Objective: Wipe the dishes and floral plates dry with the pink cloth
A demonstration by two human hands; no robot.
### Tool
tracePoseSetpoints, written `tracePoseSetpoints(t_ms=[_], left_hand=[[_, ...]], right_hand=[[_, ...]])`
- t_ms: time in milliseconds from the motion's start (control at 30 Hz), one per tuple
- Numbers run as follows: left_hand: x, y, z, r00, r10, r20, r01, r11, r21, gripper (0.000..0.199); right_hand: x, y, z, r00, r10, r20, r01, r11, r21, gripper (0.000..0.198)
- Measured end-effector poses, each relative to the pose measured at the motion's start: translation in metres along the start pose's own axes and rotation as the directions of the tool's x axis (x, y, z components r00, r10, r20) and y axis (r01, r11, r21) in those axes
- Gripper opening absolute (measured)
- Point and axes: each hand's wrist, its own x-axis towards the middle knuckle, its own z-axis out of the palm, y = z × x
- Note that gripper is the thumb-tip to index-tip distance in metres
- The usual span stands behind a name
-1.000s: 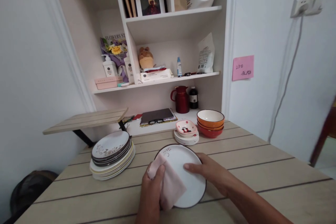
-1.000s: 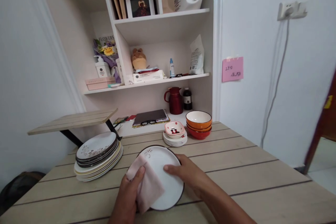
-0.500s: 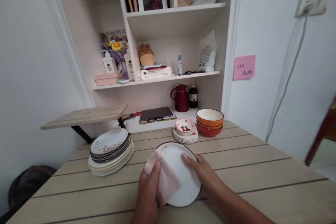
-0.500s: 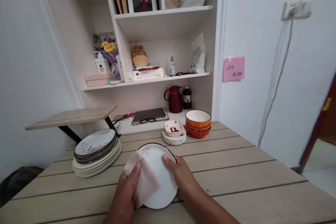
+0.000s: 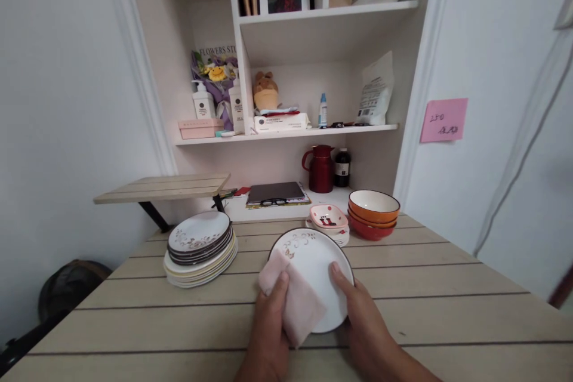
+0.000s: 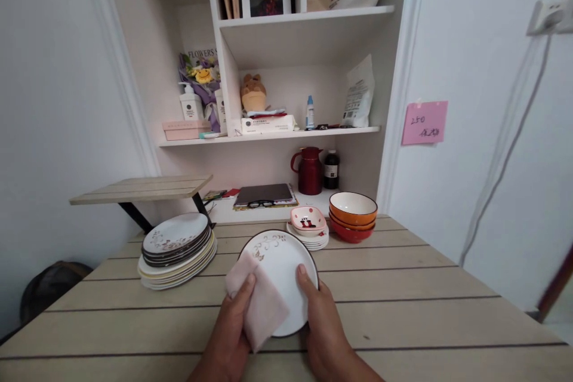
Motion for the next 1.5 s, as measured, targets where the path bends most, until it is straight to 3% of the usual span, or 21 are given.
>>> tracePoseSetpoints(t_ms=[167, 367, 533, 733, 800, 933, 1100, 1200, 1300, 1500], left_hand=[[0.003, -0.001, -0.005, 0.999, -0.014, -0.041, 0.012, 0.999, -0.053, 0.058], [-0.001, 0.003, -0.007, 0.999, 0.003, -0.049, -0.006, 0.998, -0.06, 0.056], [-0.001, 0.005, -0.005, 0.999, -0.004, -0.042, 0.001, 0.996, -0.088, 0.053], [0.0, 0.005, -0.007, 0.996, -0.044, -0.074, 0.037, 0.995, -0.096, 0.053], [0.0, 0.005, -0.007, 0.997, -0.041, -0.068, 0.034, 0.994, -0.106, 0.052], [0.002, 0.003, -0.007, 0.998, -0.03, -0.058, 0.021, 0.987, -0.157, 0.049], [0.004, -0.003, -0.009, 1.0, -0.017, -0.004, 0.016, 0.989, -0.146, 0.057], [0.001, -0.005, -0.006, 0.998, -0.01, 0.058, 0.016, 0.994, -0.104, 0.065], [-0.002, -0.005, -0.002, 0.996, -0.006, 0.088, 0.009, 0.999, -0.042, 0.066], [-0.009, -0.003, -0.001, 0.984, -0.028, 0.176, -0.004, 0.984, 0.178, 0.06]], right_hand=[[0.003, -0.003, -0.001, 0.99, 0.07, 0.119, -0.065, 0.997, -0.038, 0.066], [0.004, -0.004, -0.002, 0.985, 0.068, 0.159, -0.056, 0.995, -0.08, 0.065], [0.001, -0.009, 0.001, 0.978, -0.042, 0.206, 0.048, 0.999, -0.025, 0.068], [0.004, -0.025, -0.002, 0.96, -0.159, 0.231, 0.206, 0.959, -0.196, 0.063], [0.006, -0.021, -0.003, 0.955, -0.163, 0.248, 0.209, 0.963, -0.17, 0.063], [0.007, 0.002, 0.0, 0.955, -0.096, 0.279, 0.096, 0.995, 0.015, 0.068], [0.008, 0.013, 0.002, 0.98, -0.098, 0.173, 0.084, 0.993, 0.086, 0.072], [0.011, -0.007, -0.001, 0.968, -0.2, 0.154, 0.203, 0.979, -0.003, 0.07], [0.015, -0.034, -0.005, 0.927, -0.259, 0.27, 0.31, 0.936, -0.167, 0.061], [0.009, -0.073, -0.019, 0.921, -0.156, 0.356, 0.319, 0.827, -0.462, 0.049]])
